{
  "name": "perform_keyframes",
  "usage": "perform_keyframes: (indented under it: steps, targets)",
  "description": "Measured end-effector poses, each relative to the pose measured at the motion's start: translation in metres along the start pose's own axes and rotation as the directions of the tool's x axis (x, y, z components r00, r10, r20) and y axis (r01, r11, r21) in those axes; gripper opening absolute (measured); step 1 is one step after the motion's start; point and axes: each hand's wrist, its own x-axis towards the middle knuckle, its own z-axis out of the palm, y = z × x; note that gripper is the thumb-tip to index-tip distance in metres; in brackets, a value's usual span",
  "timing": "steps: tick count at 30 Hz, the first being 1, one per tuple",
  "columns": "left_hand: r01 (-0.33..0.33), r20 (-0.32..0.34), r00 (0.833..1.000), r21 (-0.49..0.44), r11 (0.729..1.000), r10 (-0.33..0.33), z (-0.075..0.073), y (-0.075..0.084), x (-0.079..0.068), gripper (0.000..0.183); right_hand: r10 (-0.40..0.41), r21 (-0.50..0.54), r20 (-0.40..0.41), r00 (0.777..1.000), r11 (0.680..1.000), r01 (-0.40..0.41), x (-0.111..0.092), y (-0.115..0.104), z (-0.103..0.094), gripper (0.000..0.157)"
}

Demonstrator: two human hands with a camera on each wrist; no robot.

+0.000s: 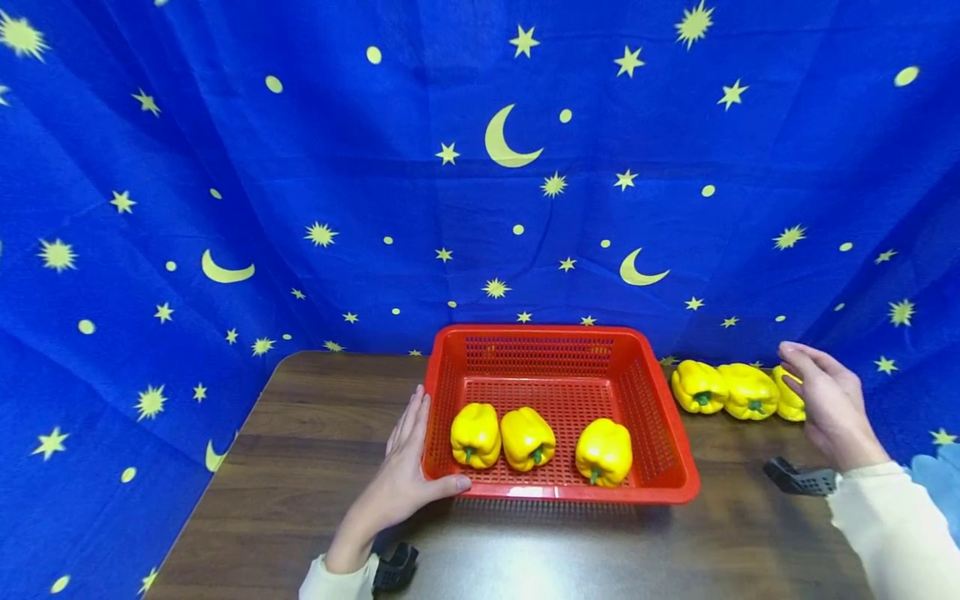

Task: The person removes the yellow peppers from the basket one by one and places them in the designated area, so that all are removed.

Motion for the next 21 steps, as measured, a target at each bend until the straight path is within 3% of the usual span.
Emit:
perform_keyframes:
  steps: [8,13,17,21]
  targets:
    - [0.009,-0.003,1.000,0.012,1.000,-0.009,0.000,0.000,0.000,0.126,-0.064,-0.150,0.141,0.988,0.985,0.086,-0.016,-0.002,0.053,0.012]
    - [0.002,-0.001,1.000,0.008,1.000,-0.002,0.000,0.000,0.000,0.125,-0.077,-0.284,0.223,0.972,0.948,0.141,-0.024,0.000,0.084,0.013]
    - [0.001,-0.002,1.000,0.007,1.000,-0.001,0.000,-0.001,0.000,0.125,-0.083,-0.348,0.278,0.957,0.920,0.181,-0.030,0.001,0.111,0.025]
    - [-0.004,-0.004,1.000,0.001,1.000,0.004,0.000,-0.001,0.000,0.125,-0.022,-0.372,0.305,0.952,0.918,0.140,-0.036,0.002,0.137,0.043]
